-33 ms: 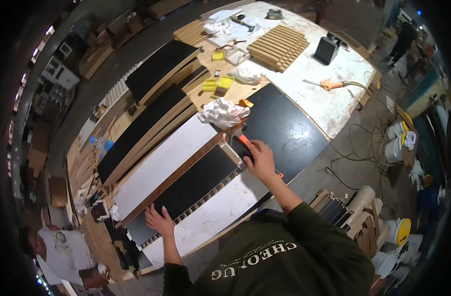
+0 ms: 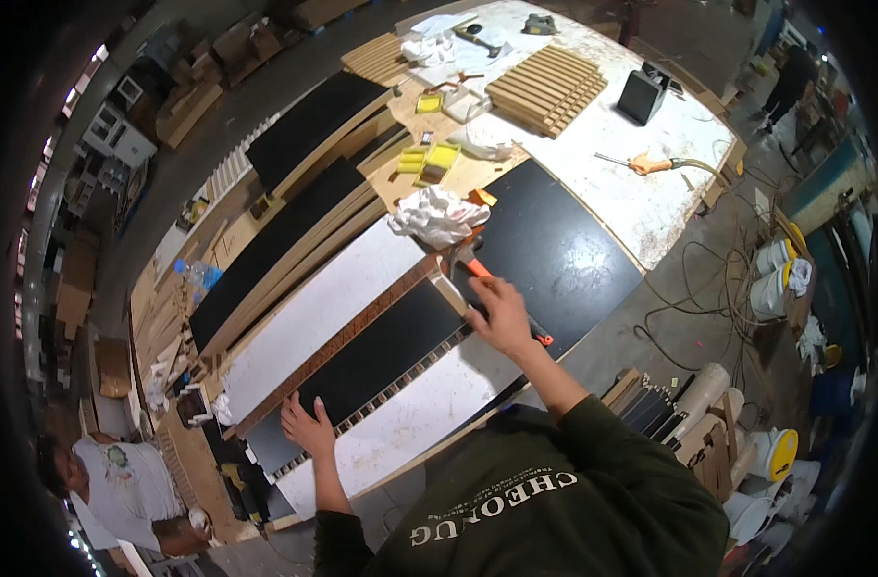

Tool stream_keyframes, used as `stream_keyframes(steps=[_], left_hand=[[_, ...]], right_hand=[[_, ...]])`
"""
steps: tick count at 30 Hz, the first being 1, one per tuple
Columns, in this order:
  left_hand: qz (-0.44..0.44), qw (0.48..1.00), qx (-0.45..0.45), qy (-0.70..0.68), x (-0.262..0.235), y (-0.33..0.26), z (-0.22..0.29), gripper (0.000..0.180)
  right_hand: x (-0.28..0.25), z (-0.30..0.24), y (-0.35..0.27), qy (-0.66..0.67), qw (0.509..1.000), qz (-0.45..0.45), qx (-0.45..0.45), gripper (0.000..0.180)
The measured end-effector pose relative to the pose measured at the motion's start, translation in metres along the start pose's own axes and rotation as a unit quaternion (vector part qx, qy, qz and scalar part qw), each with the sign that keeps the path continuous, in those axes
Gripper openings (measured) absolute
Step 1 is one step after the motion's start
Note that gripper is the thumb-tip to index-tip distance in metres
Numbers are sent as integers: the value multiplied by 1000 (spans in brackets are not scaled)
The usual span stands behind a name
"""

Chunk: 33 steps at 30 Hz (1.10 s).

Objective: Assembling wooden furniture components by attaching slats to a frame using a pneumatic nail gun.

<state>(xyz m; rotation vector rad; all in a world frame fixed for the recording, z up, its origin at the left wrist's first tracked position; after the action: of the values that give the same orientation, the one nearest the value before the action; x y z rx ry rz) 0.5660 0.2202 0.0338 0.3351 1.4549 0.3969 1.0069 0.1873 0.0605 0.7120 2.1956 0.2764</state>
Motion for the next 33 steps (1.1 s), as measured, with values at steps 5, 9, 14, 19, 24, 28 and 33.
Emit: stream_keyframes(steps=[5,9,14,19,24,28,33], left_hand=[[-22,1000,18,0,-2,11,-16,51],[2,1000,5,-13,1,10,-21,53],[13,999,-26,16,-6,5,-29,57],[1,999,-42,8,-2,14,-20,57],[5,999,-44,-9,4,7,-25,57],[44,998,-25,-32,-2,11,-28,55],[30,993,-40,-110,2,14,-44,52]], right_hand=[[45,-7,-12,88,991,-99,8,59],[51,3,-20,161,976,-147,5,65],[63,3,-27,172,961,-211,52,67],[58,5,-24,138,976,-166,9,73],[52,-4,-22,75,988,-129,-36,79],[49,-6,-21,101,986,-114,-60,73],[47,-15,-9,51,973,-222,-40,71]])
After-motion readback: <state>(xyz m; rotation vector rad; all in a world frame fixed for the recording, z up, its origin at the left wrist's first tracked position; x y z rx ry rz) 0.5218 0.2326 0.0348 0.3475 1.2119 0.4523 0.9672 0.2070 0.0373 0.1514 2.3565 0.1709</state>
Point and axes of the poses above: each hand's wrist, its own y-axis towards the middle knuckle, its own x-axis out of the palm, z = x × y, the point moved 8 cm from there along y, towards the middle knuckle, and after that the axes turned 8 degrees about z, right-handed, at the moved point
